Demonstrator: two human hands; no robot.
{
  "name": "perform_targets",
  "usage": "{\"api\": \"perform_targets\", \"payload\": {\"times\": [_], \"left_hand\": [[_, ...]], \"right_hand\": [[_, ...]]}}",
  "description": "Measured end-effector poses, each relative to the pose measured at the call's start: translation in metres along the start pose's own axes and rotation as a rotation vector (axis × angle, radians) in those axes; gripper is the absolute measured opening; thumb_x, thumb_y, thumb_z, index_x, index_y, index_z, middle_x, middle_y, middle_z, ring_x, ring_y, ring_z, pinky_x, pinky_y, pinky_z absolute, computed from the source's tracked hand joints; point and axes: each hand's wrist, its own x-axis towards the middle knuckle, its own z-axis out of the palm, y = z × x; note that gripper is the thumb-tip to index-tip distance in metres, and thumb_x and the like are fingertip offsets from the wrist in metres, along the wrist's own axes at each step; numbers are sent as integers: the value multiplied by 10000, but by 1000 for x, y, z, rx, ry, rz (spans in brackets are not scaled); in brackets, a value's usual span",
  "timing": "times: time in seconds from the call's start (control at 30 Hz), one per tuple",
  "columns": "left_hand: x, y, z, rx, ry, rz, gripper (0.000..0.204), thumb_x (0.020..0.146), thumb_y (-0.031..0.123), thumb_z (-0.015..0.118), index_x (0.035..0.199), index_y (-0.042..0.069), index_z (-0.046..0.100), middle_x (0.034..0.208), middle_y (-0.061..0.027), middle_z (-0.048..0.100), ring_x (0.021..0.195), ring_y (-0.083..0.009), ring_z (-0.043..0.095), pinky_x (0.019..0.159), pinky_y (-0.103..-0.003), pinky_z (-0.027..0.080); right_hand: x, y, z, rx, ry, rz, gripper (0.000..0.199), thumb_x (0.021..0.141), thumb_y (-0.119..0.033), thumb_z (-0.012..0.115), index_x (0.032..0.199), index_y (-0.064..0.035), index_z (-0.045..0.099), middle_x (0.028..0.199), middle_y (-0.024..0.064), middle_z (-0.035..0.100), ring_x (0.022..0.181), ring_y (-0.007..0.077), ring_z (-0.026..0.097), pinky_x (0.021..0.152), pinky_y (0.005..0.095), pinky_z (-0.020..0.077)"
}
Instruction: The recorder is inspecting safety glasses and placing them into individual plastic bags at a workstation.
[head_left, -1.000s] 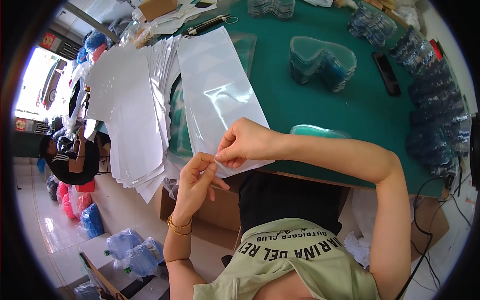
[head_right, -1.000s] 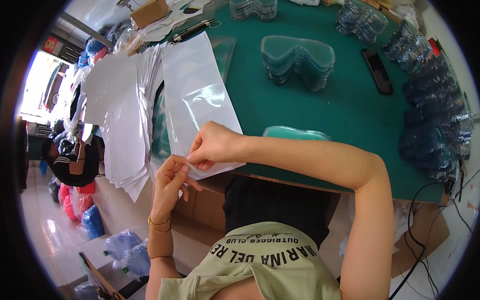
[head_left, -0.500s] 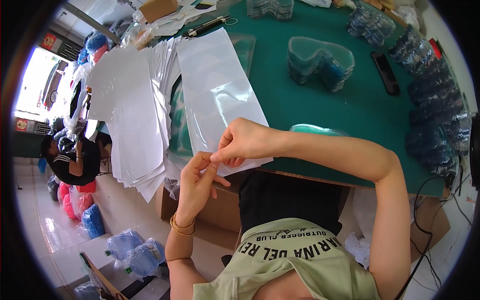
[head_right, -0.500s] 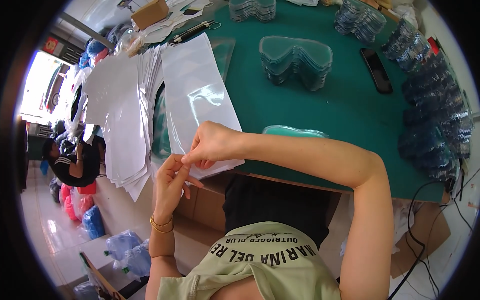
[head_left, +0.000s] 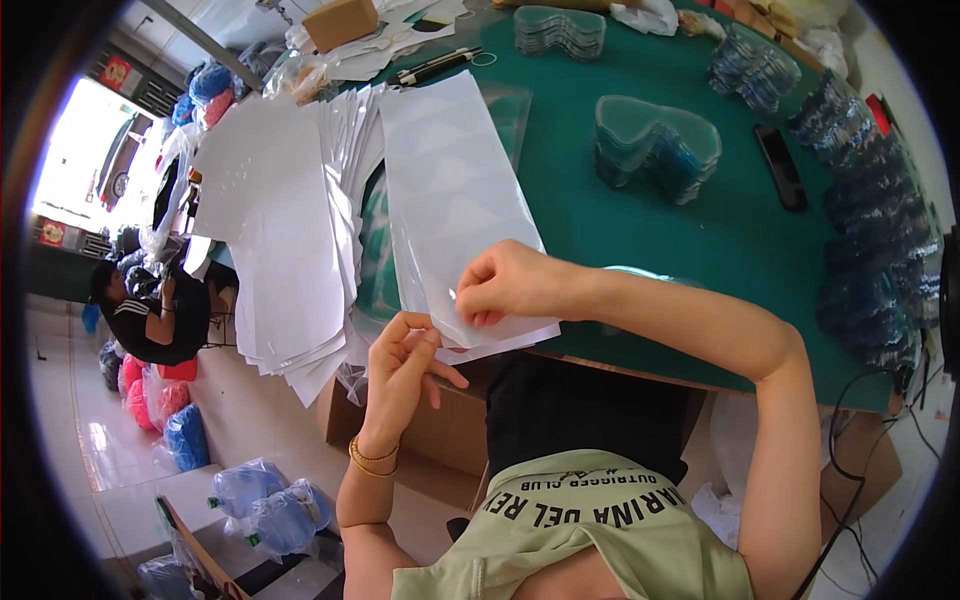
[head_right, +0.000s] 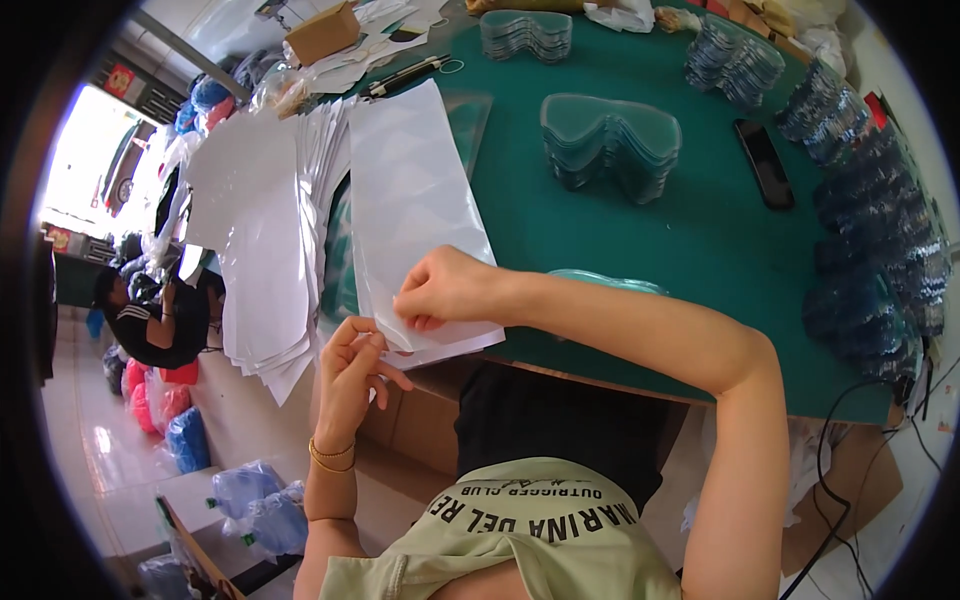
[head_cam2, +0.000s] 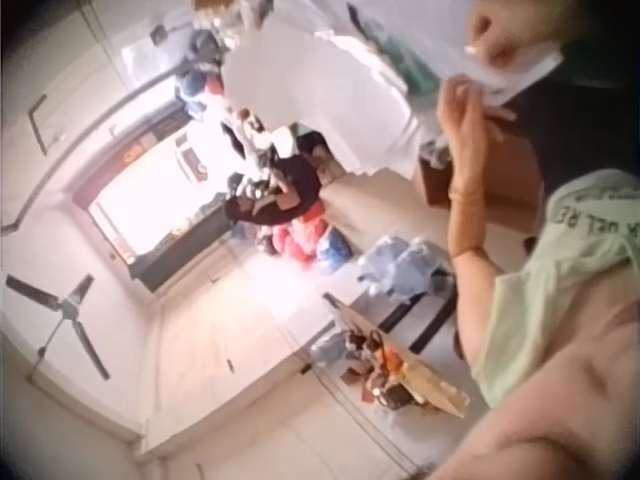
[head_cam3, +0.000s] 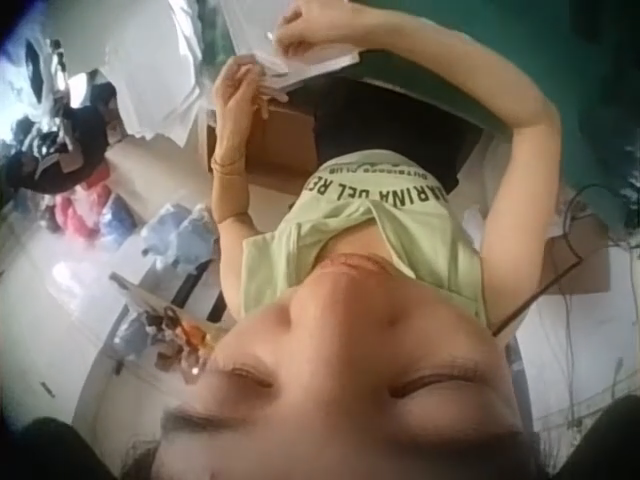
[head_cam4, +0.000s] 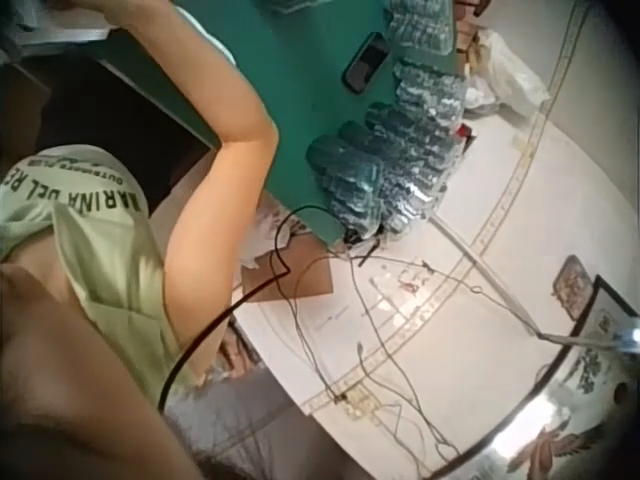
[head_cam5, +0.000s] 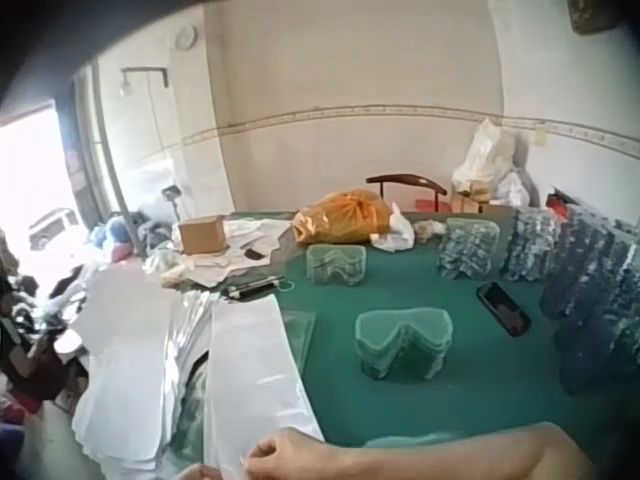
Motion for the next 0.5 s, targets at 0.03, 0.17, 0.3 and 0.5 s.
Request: {"api": "perform_targets", "payload": {"times": [0.03,0.17,0.3,0.5], "left_hand": [[-2,0,-5,-49,11,-16,139,1008,116,471,1057,-5,517,912,-167,686,625,-200,708,376,-192,434],[-6,-9,-18,-47,116,-12,161,999,128,488,1013,-24,541,850,-184,692,605,-209,704,373,-195,440],[-11,-9,-23,-66,171,-35,177,996,128,493,1004,-40,551,812,-169,683,585,-200,694,371,-199,440],[-12,-5,-19,252,245,-77,170,978,128,545,1023,-31,585,692,-45,584,467,-111,566,391,-196,400]], "right_hand": [[-4,-1,-6,36,10,-3,188,858,-152,672,923,23,689,876,69,668,834,126,646,802,261,537],[-36,-6,-46,467,-4,-98,227,908,-161,607,995,43,653,1049,147,673,961,189,664,878,289,550],[-80,-14,-78,564,158,-244,172,892,-167,595,882,4,613,1085,167,659,939,205,681,837,265,584],[-139,-27,-105,449,276,-391,160,872,-182,600,795,-46,566,1014,164,645,845,171,699,729,229,602]]}}
